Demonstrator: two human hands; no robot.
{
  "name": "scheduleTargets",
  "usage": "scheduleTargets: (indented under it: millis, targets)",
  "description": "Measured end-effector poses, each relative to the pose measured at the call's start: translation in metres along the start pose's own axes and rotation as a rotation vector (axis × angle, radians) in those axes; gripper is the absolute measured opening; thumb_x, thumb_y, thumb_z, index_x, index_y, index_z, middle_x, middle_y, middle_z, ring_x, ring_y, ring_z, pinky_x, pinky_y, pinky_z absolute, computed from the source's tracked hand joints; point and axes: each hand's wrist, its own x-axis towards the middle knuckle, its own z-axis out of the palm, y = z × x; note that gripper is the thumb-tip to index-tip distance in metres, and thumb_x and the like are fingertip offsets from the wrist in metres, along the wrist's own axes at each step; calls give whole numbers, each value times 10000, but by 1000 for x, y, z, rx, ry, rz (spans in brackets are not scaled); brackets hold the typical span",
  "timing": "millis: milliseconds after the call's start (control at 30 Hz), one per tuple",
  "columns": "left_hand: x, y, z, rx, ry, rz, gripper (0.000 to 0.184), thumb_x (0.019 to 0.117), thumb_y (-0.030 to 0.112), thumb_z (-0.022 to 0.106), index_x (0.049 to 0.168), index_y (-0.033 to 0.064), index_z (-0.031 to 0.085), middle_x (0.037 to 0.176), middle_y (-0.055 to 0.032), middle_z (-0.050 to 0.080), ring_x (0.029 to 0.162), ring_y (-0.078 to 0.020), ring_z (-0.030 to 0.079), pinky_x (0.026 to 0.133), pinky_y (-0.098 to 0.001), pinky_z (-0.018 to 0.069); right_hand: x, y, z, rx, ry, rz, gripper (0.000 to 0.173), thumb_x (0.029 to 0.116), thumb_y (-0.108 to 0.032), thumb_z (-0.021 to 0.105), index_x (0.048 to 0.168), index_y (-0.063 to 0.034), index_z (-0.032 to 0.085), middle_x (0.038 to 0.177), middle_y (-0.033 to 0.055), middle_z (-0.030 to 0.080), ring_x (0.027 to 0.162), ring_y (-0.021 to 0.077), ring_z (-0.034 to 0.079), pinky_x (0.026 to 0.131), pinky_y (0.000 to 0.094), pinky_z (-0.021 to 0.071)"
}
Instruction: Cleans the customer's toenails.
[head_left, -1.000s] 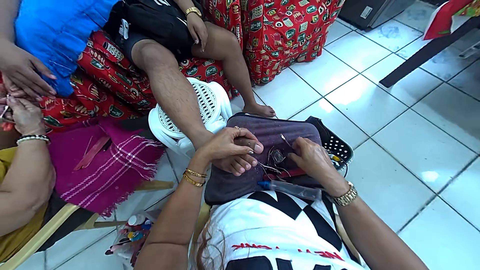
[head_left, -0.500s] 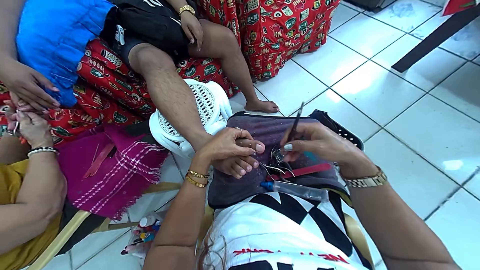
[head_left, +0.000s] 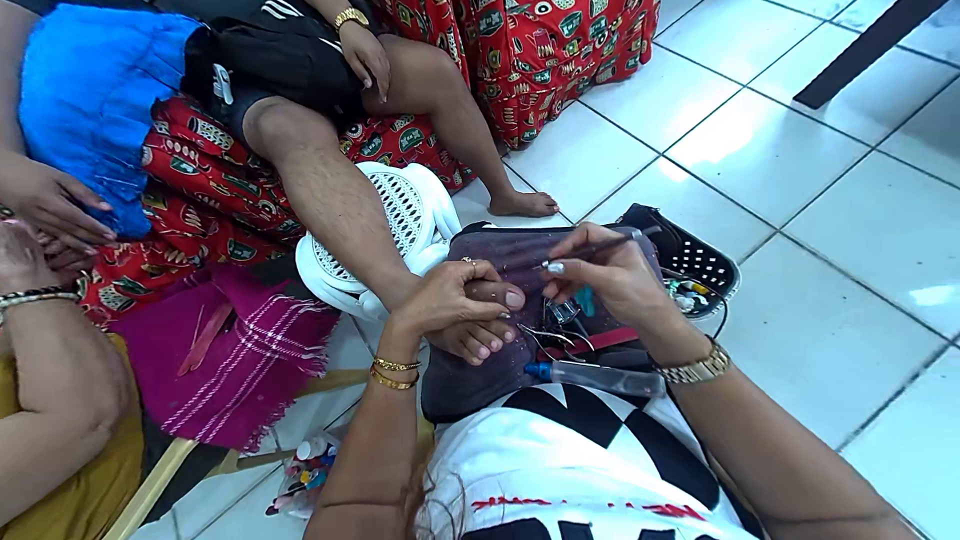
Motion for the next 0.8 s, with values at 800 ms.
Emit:
scheduleTargets:
  millis: [800]
  targets:
    - [-15, -2, 11, -122, 181, 158, 216, 792, 126, 768, 1001, 77, 746, 966, 28, 725, 891, -21, 671, 827, -217, 562, -20, 15, 31, -498, -49, -621, 43, 850, -19, 640, 882, 3, 659, 934, 68, 711, 903, 50, 681, 787, 173, 568]
